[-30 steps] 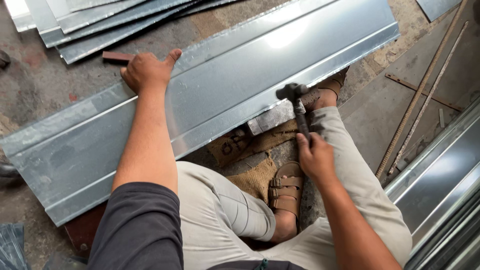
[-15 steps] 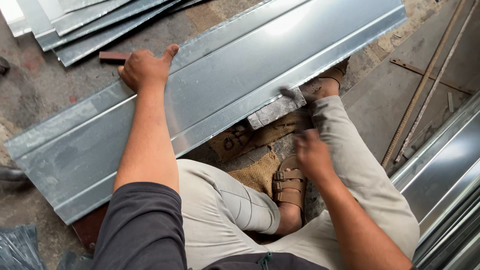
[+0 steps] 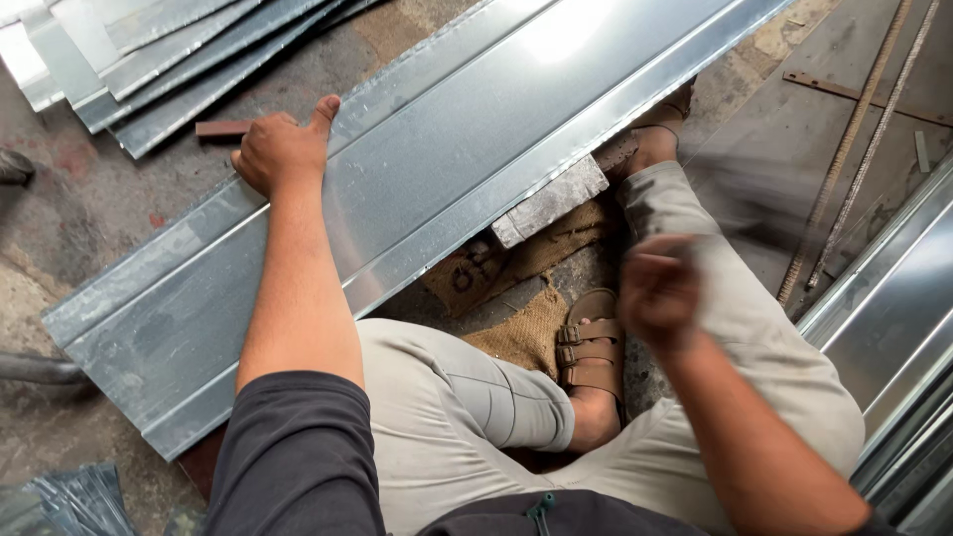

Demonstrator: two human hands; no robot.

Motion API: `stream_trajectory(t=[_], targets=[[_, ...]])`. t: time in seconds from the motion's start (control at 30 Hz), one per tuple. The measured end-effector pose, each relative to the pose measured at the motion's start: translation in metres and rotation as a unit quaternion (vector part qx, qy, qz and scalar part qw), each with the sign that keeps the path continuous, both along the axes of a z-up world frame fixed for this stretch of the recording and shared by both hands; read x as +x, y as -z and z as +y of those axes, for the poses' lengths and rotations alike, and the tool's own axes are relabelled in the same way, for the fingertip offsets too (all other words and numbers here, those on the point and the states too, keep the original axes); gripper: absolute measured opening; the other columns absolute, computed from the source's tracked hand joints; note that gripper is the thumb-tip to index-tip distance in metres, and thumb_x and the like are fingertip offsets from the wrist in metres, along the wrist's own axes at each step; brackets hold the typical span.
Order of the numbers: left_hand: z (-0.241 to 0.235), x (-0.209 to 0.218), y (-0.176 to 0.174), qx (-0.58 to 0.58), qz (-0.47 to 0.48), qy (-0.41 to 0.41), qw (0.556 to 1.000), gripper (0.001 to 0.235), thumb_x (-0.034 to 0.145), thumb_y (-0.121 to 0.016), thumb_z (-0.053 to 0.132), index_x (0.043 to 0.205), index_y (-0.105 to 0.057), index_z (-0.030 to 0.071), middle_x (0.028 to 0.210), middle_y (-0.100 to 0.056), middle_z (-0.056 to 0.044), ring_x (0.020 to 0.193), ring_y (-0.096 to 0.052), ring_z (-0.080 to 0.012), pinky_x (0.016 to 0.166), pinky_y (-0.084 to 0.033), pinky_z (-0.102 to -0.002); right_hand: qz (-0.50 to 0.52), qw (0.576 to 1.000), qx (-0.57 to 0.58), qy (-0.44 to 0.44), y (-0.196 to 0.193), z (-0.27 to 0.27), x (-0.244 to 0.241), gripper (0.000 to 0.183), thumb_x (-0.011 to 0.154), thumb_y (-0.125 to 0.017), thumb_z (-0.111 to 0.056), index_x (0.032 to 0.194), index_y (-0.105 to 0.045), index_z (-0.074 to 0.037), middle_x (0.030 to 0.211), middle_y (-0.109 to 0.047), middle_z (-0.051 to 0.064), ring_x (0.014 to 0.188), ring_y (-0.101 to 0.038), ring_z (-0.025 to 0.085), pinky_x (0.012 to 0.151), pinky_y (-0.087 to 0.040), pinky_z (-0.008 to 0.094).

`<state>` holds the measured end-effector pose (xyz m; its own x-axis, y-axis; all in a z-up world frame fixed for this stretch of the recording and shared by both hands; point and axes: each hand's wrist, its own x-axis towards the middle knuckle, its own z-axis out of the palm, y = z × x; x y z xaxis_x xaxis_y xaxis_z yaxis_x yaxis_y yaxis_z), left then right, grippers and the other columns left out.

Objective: The person hammer the edge of a long metal sheet against a block on the floor to straighten or flatten it.

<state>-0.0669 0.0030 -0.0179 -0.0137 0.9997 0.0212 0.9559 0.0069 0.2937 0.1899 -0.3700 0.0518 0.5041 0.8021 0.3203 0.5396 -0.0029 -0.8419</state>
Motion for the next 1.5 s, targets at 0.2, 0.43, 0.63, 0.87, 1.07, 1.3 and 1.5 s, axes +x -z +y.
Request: stream_trajectory(t=[0.2,0.43,0.63,0.87,1.07,1.3,1.5], targets=[[0.002,0.001,-0.002,0.043,0.008,0.015,0.999,0.082,0.075,-0.062,0.094,0.064,-0.071,0.014,0.072,-0.07,-0.01,0.077,-0.067,-0.0325,0.08,-0.042,-0.045,-0.029,0.961,-0.27,0.044,-0.003,0.008,0.001,0.028,0.103,-0.062,-0.033,0.099,-0.064,-0.005,0.069,-0.065,0.014,0.058,-0.062,0.025,0.057,-0.048,0.041],[0.005,0.005,-0.001,-0.014,0.011,-0.013,1.0,0.085,0.071,-0.058,0.097,0.061,-0.07,0.014,0.072,-0.071,-0.007,0.08,-0.068,-0.0292,0.087,-0.042,-0.044,0.172,0.958,0.23,0.006,-0.033,-0.012,0.005,0.027,0.101,-0.06,-0.035,0.099,-0.051,-0.01,0.064,-0.05,0.001,0.048,-0.042,0.003,0.044,-0.031,0.025],[0.003,0.0,0.006,0.031,0.027,0.01,0.999,0.086,0.076,-0.057,0.097,0.065,-0.072,0.014,0.075,-0.072,-0.01,0.079,-0.069,-0.0321,0.081,-0.043,-0.046,-0.097,0.971,-0.217,-0.019,0.012,-0.005,-0.013,0.02,0.106,-0.062,-0.022,0.096,-0.057,-0.006,0.065,-0.059,0.016,0.06,-0.059,0.037,0.056,-0.044,0.045],[0.0,0.001,0.005,-0.01,-0.004,-0.017,1.0,0.081,0.072,-0.059,0.095,0.058,-0.065,0.015,0.069,-0.07,-0.006,0.074,-0.067,-0.0273,0.086,-0.043,-0.042,-0.047,0.996,-0.027,0.064,-0.044,-0.013,0.006,0.029,0.113,-0.056,-0.032,0.101,-0.056,-0.005,0.064,-0.054,0.003,0.051,-0.051,0.015,0.048,-0.039,0.031],[0.002,0.002,0.0,0.009,0.001,-0.012,1.0,0.082,0.07,-0.06,0.096,0.053,-0.062,0.016,0.064,-0.068,-0.004,0.071,-0.065,-0.0271,0.084,-0.042,-0.042,0.053,0.983,0.164,0.058,0.005,-0.015,0.019,0.029,0.112,-0.054,-0.035,0.103,-0.05,-0.008,0.066,-0.05,0.0,0.047,-0.045,0.007,0.043,-0.032,0.024],[0.002,0.001,0.001,0.012,0.01,0.004,1.0,0.084,0.076,-0.059,0.096,0.061,-0.069,0.014,0.07,-0.07,-0.007,0.076,-0.068,-0.0303,0.086,-0.043,-0.044,-0.046,0.972,-0.204,0.102,0.013,0.001,0.029,0.035,0.109,-0.056,-0.037,0.105,-0.063,-0.003,0.072,-0.065,0.01,0.058,-0.059,0.02,0.05,-0.045,0.036],[0.007,0.001,0.006,0.012,0.009,-0.005,1.0,0.084,0.072,-0.06,0.097,0.068,-0.074,0.013,0.075,-0.073,-0.009,0.08,-0.069,-0.0301,0.084,-0.044,-0.043,0.105,0.982,0.129,0.09,-0.019,-0.019,0.049,0.029,0.107,-0.052,-0.037,0.104,-0.048,-0.008,0.062,-0.045,-0.003,0.049,-0.041,0.005,0.046,-0.029,0.024]])
